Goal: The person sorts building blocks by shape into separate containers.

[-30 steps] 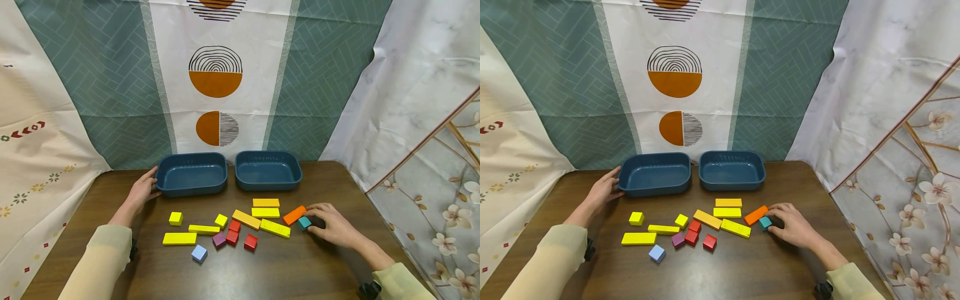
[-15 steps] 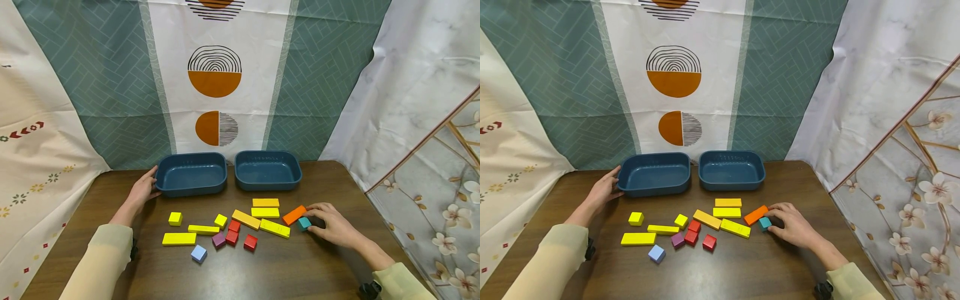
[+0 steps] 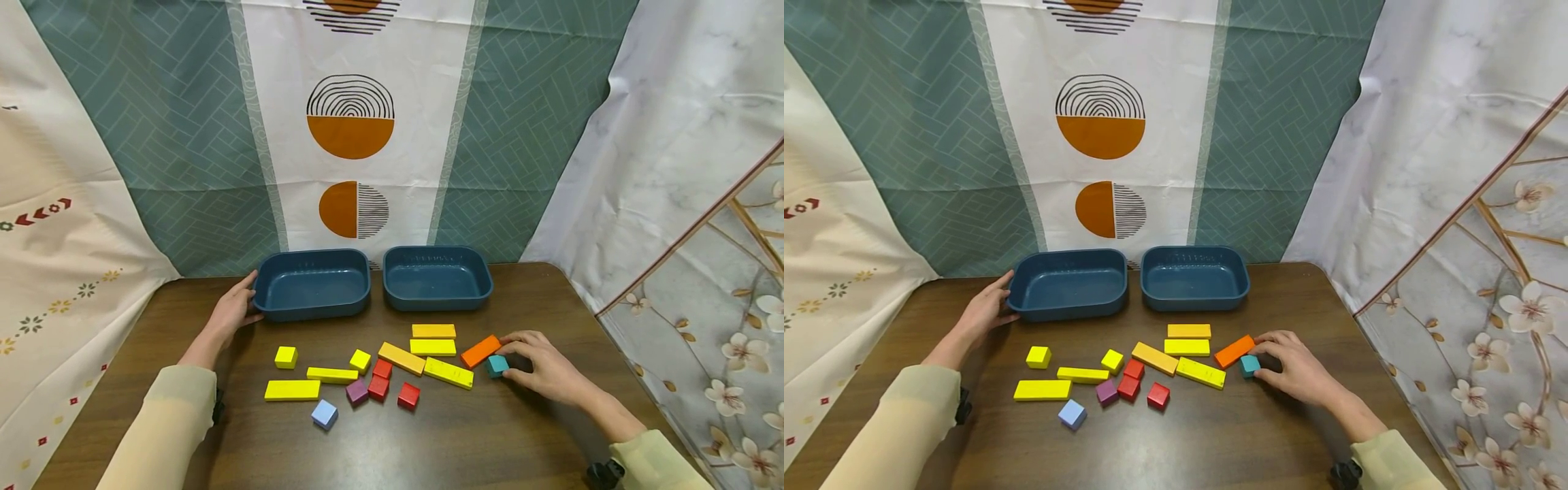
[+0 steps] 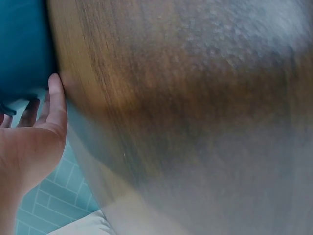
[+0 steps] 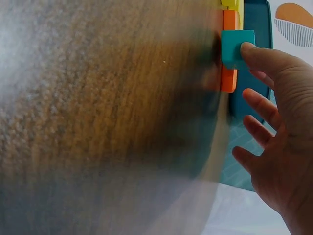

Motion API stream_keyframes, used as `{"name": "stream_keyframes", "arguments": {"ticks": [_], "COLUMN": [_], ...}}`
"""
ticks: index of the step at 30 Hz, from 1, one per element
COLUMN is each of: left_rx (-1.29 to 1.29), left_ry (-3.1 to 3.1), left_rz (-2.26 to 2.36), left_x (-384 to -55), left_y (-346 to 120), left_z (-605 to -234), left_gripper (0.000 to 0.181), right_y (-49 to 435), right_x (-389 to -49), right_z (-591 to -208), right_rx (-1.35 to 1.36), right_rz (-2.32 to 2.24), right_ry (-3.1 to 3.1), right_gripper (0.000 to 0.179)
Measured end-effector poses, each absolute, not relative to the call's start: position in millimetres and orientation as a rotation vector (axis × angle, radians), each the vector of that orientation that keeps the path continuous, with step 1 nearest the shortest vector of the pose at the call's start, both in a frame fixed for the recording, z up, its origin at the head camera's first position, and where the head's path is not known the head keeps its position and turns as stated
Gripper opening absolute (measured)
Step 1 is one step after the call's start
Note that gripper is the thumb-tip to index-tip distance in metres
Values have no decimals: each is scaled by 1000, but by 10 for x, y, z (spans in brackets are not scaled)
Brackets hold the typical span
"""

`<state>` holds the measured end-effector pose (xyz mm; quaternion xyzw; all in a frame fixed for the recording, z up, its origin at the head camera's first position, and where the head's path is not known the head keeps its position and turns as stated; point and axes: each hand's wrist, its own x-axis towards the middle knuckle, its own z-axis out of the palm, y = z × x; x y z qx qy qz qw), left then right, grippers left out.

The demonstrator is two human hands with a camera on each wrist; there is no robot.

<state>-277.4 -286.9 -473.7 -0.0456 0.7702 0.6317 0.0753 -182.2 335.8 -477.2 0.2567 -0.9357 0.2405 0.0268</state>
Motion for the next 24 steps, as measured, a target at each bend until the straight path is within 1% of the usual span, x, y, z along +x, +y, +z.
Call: {"name": "stream_keyframes", "arguments": {"ticks": [7,16,24], "left_rx": [-146,-169,-163], "left_ry": [2286,2237,2272], "left_rz": [1912,1947,1943], "left_x": [-2768,-2619,-2758], "left_y": [-2866,-2788,-2888], "left_z": [-4722,-4478,-4703], "left_gripper": [57,58,57], "right_y": [3334,3089,2698], "right_x": [-1846,-2034,-2338], "right_z": [-4644,-4393,-4183], "right_rx": [766,791,831], "right_rz": [826,899,957], "right_ry": [-2843,-2767,-2738], "right_gripper": [29,30,29]}}
